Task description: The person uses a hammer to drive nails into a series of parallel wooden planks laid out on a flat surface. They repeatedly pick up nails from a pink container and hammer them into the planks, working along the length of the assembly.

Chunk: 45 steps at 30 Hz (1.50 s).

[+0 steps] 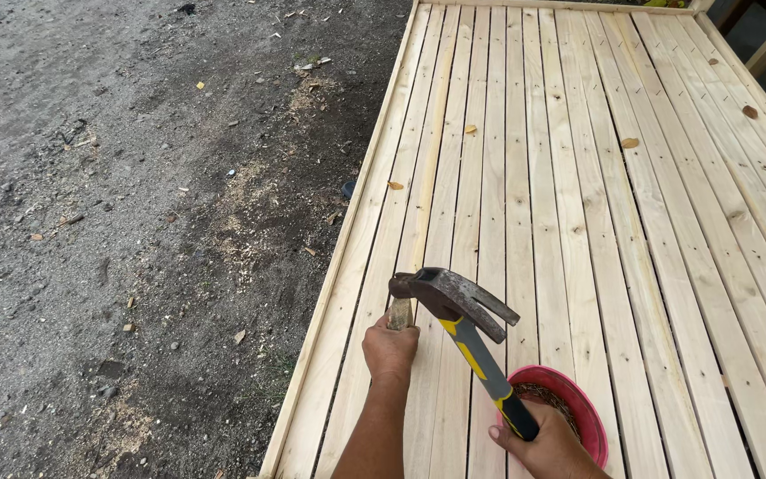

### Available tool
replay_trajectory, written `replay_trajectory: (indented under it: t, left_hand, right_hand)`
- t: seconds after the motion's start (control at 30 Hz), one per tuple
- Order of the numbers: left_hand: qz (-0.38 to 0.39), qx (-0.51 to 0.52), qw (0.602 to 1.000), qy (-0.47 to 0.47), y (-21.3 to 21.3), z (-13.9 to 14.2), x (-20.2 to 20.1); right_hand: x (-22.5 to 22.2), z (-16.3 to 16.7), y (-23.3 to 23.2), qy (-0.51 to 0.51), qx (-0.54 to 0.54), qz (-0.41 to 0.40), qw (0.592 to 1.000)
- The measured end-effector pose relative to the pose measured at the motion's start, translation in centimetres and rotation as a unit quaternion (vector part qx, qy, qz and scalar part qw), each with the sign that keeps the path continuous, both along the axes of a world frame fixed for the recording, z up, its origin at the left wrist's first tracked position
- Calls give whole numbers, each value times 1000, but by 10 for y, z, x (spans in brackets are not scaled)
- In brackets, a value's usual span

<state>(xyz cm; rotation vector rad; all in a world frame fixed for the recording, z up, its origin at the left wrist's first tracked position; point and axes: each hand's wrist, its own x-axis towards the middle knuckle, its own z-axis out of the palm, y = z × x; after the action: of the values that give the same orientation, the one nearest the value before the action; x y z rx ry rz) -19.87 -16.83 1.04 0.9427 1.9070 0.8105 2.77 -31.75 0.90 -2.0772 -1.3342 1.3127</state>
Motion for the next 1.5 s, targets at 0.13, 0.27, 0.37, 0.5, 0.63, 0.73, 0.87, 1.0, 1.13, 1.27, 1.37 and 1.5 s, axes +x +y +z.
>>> replay_trajectory:
  t: [0.13,0.27,0.37,0.5,0.63,0.73,0.87,1.0,1.13,1.27,1.37,1.5]
  left_hand:
    - [-7,-20,1000,-8,-1,8,1]
    - [-25,-25,999,8,-1,8,1]
    - [-26,-32,999,4,1,5,0]
    - [-28,-26,999,10,2,1,0]
    - [-42,-40,998,29,0,1,3]
    - [-42,-36,998,18,-1,3,3]
    - [-51,-33,998,25,-1,6,1]
    - [-52,-33,998,32,-1,9,1]
    - [-44,-51,998,7,-3,10,3]
    - [-58,-45,997,26,-2,7,4]
    - [-78,-48,995,29,0,5,3]
    - [-107,-44,993,10,-1,9,-1]
  right_hand:
    - [13,-6,3,-15,-52,23,998]
    - [16,7,6,13,-52,-20,998]
    - [13,16,8,3,-9,-16,1000]
    - [15,14,7,40,2,-6,999]
    - [20,11,5,-53,-112,61,990]
    - [17,19,7,-19,-84,45,995]
    - [11,30,11,2,-58,-8,998]
    - [19,8,8,22,-13,-2,1000]
    - [41,-37,-1,-1,-69,50,996]
    - [44,-63,-7,65,3,-20,998]
    - [27,-52,-3,44,-21,-114,992]
    - [-3,-6,19,125,-6,-225,966]
